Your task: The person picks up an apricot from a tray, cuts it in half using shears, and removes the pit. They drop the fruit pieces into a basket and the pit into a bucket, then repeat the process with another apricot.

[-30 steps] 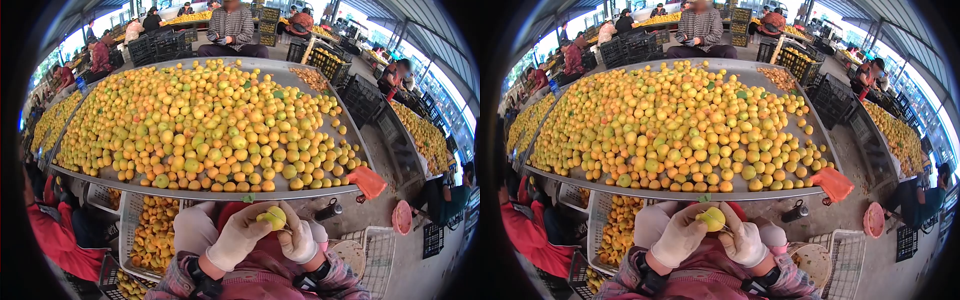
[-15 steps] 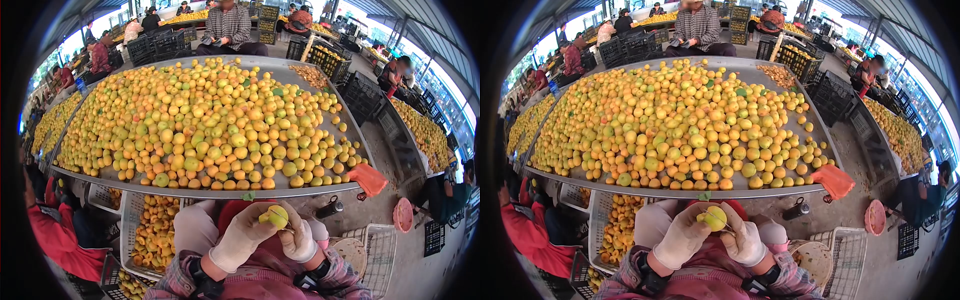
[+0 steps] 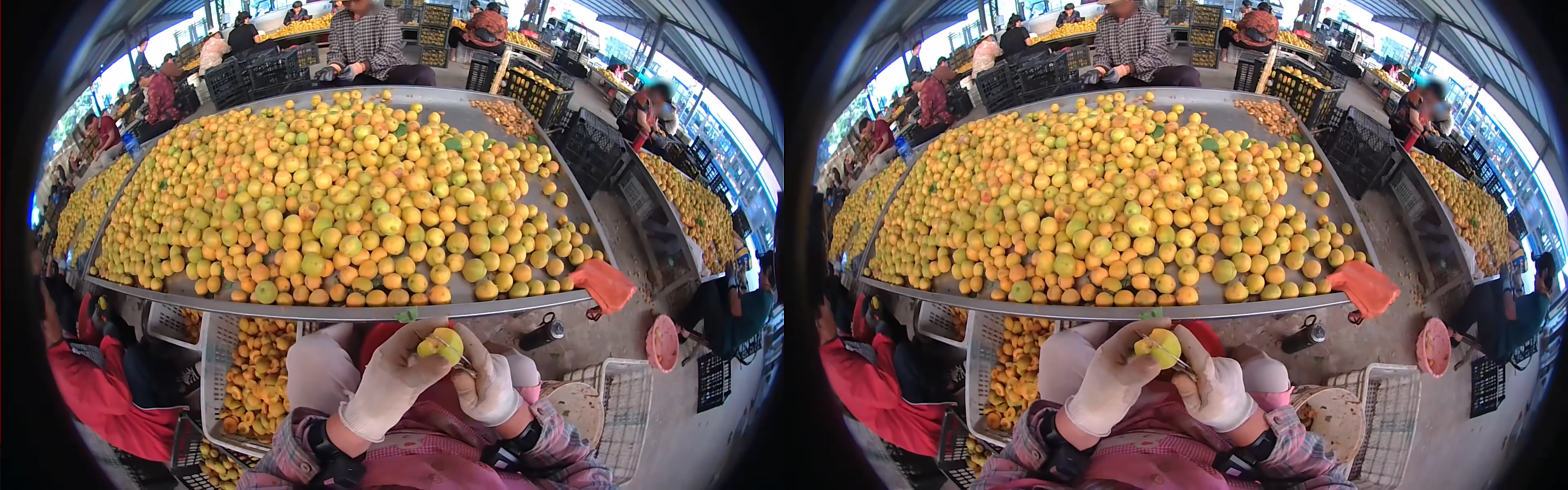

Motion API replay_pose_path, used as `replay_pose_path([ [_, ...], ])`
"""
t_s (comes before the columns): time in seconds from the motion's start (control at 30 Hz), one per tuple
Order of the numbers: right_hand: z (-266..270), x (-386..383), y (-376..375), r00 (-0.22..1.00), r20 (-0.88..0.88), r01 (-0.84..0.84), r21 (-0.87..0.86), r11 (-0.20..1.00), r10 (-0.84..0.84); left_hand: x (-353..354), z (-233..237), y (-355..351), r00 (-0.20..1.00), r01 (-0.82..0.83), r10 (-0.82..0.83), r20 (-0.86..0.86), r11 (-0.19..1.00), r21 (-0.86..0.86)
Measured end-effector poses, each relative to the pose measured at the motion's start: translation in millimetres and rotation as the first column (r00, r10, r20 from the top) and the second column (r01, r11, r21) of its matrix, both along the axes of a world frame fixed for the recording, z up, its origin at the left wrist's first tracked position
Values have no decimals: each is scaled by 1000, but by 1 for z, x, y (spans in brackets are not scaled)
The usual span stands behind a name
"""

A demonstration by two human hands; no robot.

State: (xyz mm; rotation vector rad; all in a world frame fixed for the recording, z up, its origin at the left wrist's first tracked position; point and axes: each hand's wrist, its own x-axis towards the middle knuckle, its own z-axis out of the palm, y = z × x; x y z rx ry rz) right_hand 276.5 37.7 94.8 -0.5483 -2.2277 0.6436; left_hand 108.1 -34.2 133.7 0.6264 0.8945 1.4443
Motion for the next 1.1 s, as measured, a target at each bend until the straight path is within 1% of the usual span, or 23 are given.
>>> replay_pose_path([
  [0.03,0,0,0,1000,-1,0,0,1000,0,-1,-4,1,1000,0,0,-1,1000,0],
  [0.1,-1,2,-2,998,60,0,-28,1000,2,-3,-9,2,989,3,-3,-150,1000,3],
  [0.13,0,2,-2,998,59,2,-30,1000,0,-3,-3,2,989,5,-5,-151,1000,1],
  [0.17,1,2,-1,998,54,-7,-28,1000,9,-3,8,1,881,-44,98,-464,991,126],
  [0.2,1,2,-1,999,50,-15,-29,999,16,-3,13,0,671,-45,218,-709,966,255],
  [0.23,0,2,-2,999,49,-9,-36,999,11,-2,12,0,671,-39,210,-711,968,248],
  [0.3,-1,-2,2,999,-13,-43,-100,994,42,0,9,4,747,-74,204,-633,971,226],
  [0.33,-1,-5,2,999,-16,-45,-99,994,44,1,8,5,744,-75,206,-635,971,227],
  [0.4,-2,-9,1,999,-53,-14,-77,997,10,3,5,6,679,-215,372,-633,925,314],
  [0.43,-4,-9,1,998,-56,-15,-82,997,10,1,2,6,677,-214,369,-636,926,310],
  [0.5,-9,-8,1,1000,0,-3,-99,995,3,-3,-2,6,797,-151,164,-581,986,71],
  [0.53,-10,-8,0,1000,-5,-1,-105,994,1,-3,-5,5,794,-148,159,-586,987,66],
  [0.6,-8,-9,0,998,56,26,-71,997,-22,-3,-11,6,820,-164,126,-559,986,-19],
  [0.63,-5,-10,0,998,51,30,-76,997,-26,-3,-12,8,818,-161,120,-563,987,-23],
  [0.7,0,-10,-3,989,137,66,-58,996,-57,-2,-15,9,579,-143,315,-752,947,286],
  [0.83,-6,-13,-2,994,84,70,-48,996,-65,-3,-14,8,578,-130,277,-767,960,249],
  [0.9,-7,-15,-1,995,64,74,5,997,-74,0,-9,4,712,-181,227,-665,974,138],
  [0.93,-7,-16,-2,995,59,76,-1,997,-75,-1,-14,5,709,-180,222,-669,975,134],
  [1.0,-6,-17,-2,987,130,95,-1,995,-94,-4,-27,9,789,-178,169,-590,983,43],
  [1.03,-7,-18,-1,988,126,96,-6,995,-95,-5,-27,10,787,-176,165,-595,984,40],
  [1.1,-10,-19,-4,957,236,165,27,986,-167,-6,-26,10,573,-148,195,-796,980,133],
])
